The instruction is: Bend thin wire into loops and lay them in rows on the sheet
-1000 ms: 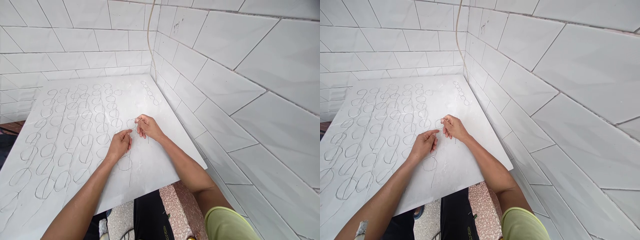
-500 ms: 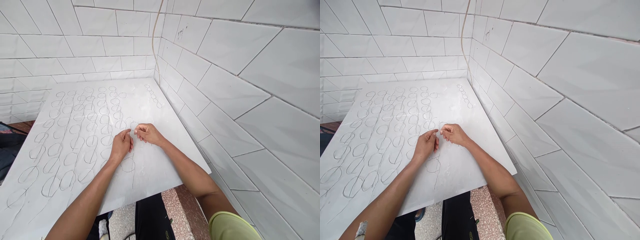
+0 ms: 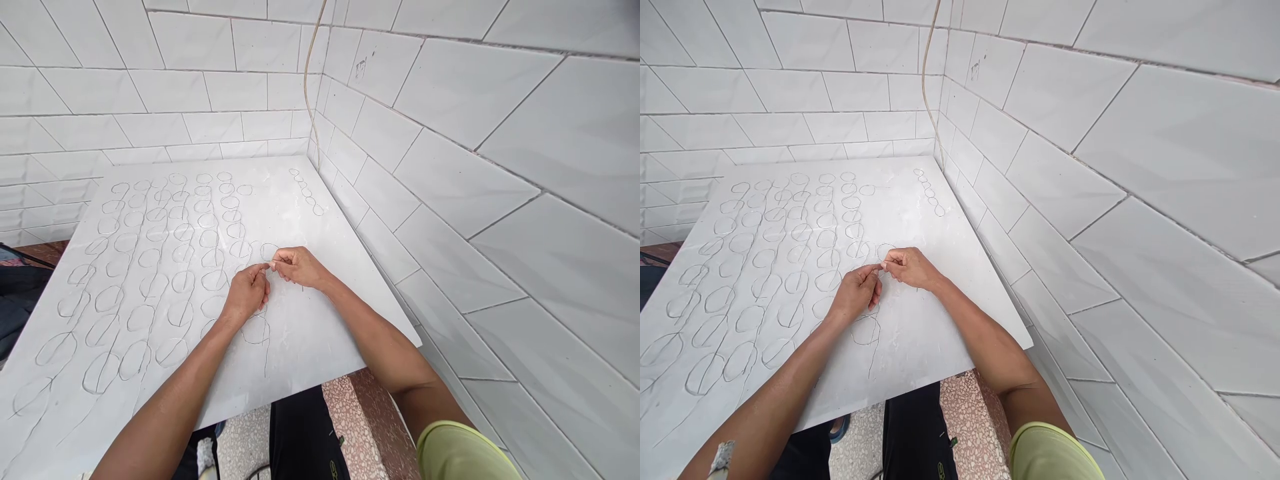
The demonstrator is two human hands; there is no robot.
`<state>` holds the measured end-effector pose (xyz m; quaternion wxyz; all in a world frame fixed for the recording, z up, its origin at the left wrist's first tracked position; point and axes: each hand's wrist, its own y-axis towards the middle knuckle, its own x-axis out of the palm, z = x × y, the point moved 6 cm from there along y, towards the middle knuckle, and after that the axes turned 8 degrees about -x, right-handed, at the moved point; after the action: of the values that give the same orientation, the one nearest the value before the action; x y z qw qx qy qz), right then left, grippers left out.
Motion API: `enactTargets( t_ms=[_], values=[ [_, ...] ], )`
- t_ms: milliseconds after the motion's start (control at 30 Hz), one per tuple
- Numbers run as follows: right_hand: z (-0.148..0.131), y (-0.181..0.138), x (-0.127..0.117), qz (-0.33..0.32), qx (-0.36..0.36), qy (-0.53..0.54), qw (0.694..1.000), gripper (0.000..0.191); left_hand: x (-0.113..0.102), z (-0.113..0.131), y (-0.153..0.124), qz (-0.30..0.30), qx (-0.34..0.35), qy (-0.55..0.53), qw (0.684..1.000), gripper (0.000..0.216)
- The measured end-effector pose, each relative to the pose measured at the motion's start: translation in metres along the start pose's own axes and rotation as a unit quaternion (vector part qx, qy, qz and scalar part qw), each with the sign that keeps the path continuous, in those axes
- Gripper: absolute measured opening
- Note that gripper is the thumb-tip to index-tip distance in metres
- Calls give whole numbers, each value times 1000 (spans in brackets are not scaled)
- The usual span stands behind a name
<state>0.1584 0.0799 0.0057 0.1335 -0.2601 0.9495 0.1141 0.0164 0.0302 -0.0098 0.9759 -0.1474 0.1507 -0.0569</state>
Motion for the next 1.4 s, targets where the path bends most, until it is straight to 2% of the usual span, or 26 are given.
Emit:
enactTargets(
  t_ms=[200, 400, 567, 767, 1100, 1200, 1300, 1400],
  values=[
    [-1, -1, 1, 1, 8, -12, 1000, 27, -3, 3, 4, 12, 42, -23, 999, 50],
    [-3, 0, -4, 21, -11, -37, 999, 24, -13, 12, 2, 30, 34, -48, 998, 62],
    [-7, -1, -7, 24, -41, -61, 997, 24, -24, 25, 6, 66, 54, -80, 993, 52],
    [-13, -3, -3, -5, -57, -77, 995, 25, -27, 27, 13, 55, 47, -178, 981, 45],
    [-12, -3, -1, -46, -48, -64, 996, 25, -29, 15, 9, 49, 31, -171, 983, 43],
    [-8, -1, -2, -39, -48, -51, 997, 22, -31, 14, 8, 72, 33, -154, 985, 47],
    [-9, 0, -7, -16, -55, -55, 997, 23, -35, 16, 4, 126, 51, -109, 985, 53],
    [-7, 0, -22, 29, -56, -81, 995, 23, -37, 17, -2, 182, 87, -45, 978, 55]
  ],
)
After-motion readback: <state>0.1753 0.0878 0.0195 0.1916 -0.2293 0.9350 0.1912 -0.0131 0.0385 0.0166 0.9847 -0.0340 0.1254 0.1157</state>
